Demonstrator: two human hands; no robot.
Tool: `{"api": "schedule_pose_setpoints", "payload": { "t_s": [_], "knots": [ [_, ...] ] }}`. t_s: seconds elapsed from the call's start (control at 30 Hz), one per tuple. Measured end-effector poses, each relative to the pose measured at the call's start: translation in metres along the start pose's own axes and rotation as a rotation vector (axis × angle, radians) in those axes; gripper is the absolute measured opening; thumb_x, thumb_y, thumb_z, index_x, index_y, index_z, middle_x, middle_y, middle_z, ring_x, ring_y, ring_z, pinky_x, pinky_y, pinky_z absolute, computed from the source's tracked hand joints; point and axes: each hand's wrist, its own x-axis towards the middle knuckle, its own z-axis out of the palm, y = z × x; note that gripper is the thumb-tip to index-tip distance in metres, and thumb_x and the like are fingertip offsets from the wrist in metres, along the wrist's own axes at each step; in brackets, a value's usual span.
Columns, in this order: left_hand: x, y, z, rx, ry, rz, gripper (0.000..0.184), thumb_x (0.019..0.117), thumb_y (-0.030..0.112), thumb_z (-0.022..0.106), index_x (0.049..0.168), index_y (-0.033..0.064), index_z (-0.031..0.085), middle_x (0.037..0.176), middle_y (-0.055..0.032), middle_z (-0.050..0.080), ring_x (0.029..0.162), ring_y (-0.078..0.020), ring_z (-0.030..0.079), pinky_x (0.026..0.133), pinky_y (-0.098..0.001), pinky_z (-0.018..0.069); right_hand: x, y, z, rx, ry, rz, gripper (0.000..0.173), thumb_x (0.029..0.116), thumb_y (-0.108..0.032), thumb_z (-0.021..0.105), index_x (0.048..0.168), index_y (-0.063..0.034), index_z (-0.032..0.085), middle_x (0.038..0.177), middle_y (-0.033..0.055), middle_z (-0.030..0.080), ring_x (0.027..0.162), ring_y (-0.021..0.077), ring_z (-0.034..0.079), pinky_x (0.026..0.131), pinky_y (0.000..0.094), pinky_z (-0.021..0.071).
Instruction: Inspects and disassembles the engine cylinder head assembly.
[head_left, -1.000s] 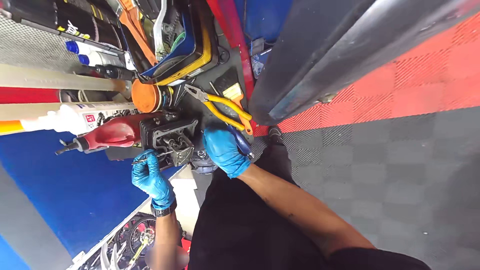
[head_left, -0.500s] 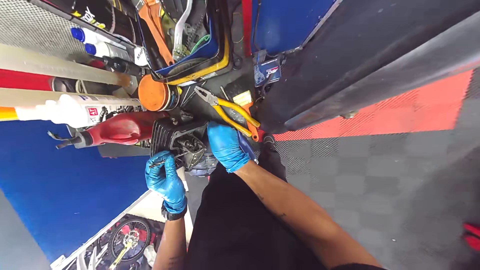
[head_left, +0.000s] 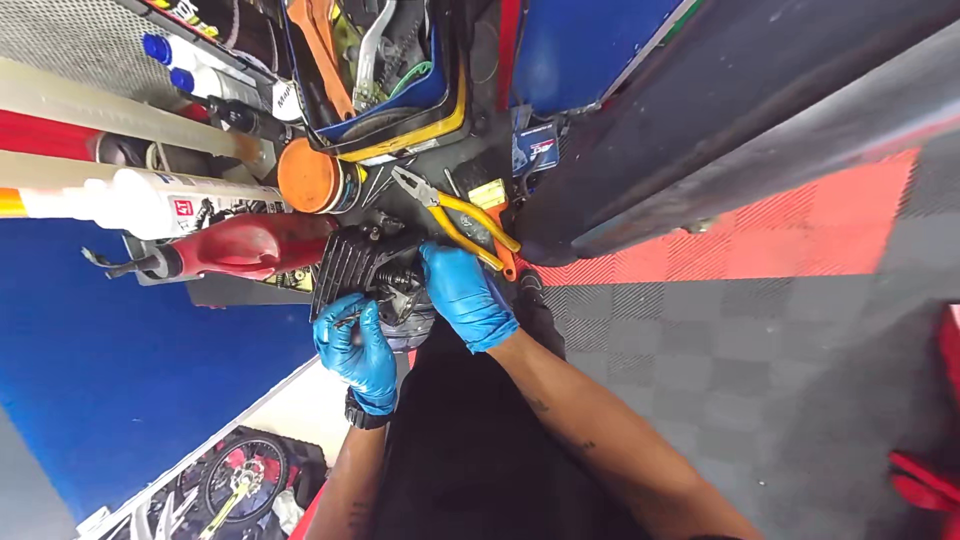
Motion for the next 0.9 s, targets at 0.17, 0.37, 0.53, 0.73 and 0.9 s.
{"api": "schedule_pose_setpoints", "payload": {
  "t_s": [0.17, 0.37, 0.53, 0.73, 0.9],
  "knots": [
    [0.000, 0.001, -0.001, 0.047, -0.012, 0.021, 0.006, 0.0936, 0.010, 0.072, 0.091, 0.0058, 0.075, 0.104, -0.0066, 0.073, 0.108, -0.0178, 0.066, 0.095, -0.0334, 0.0545, -0.010, 0.015, -0.015, 0.505, -0.042, -0.050, 0.025, 0.1027, -0.025, 0.060, 0.108, -0.0085, 0.077, 0.096, 0.0066, 0.075, 0.090, 0.0149, 0.071, 0.086, 0.0374, 0.0563],
    [-0.001, 0.001, -0.002, -0.011, -0.014, 0.021, 0.006, 0.0937, 0.010, 0.072, 0.091, 0.0079, 0.076, 0.106, -0.0057, 0.073, 0.110, -0.0185, 0.066, 0.098, -0.0352, 0.0538, -0.014, 0.013, -0.025, 0.837, -0.180, -0.027, 0.028, 0.0900, -0.025, 0.080, 0.115, -0.0120, 0.077, 0.104, 0.0019, 0.076, 0.093, 0.0045, 0.071, 0.086, 0.0242, 0.0593],
    [0.000, 0.000, -0.004, -0.078, 0.010, 0.021, 0.005, 0.0943, 0.009, 0.070, 0.093, 0.0079, 0.075, 0.107, -0.0045, 0.072, 0.110, -0.0174, 0.066, 0.097, -0.0339, 0.0547, -0.015, 0.008, -0.019, 0.819, -0.116, -0.035, 0.018, 0.0879, -0.022, 0.081, 0.103, -0.0119, 0.079, 0.095, 0.0005, 0.076, 0.086, 0.0047, 0.071, 0.081, 0.0243, 0.0599],
    [0.000, 0.000, -0.009, -0.149, 0.033, 0.008, 0.007, 0.0958, 0.008, 0.068, 0.098, 0.0097, 0.075, 0.110, -0.0020, 0.071, 0.111, -0.0157, 0.066, 0.097, -0.0328, 0.0557, -0.020, -0.002, -0.020, 0.764, -0.069, 0.017, 0.013, 0.0885, -0.022, 0.079, 0.096, -0.0117, 0.080, 0.091, -0.0010, 0.076, 0.080, 0.0019, 0.070, 0.077, 0.0223, 0.0587],
    [0.000, 0.000, -0.009, -0.167, 0.078, 0.003, 0.007, 0.0953, 0.006, 0.068, 0.097, 0.0080, 0.075, 0.109, -0.0032, 0.071, 0.110, -0.0160, 0.066, 0.097, -0.0326, 0.0561, -0.020, 0.001, -0.019, 0.811, -0.040, 0.039, 0.013, 0.0881, -0.020, 0.080, 0.096, -0.0092, 0.081, 0.091, 0.0001, 0.077, 0.082, 0.0038, 0.072, 0.079, 0.0241, 0.0604]
  ]
}}
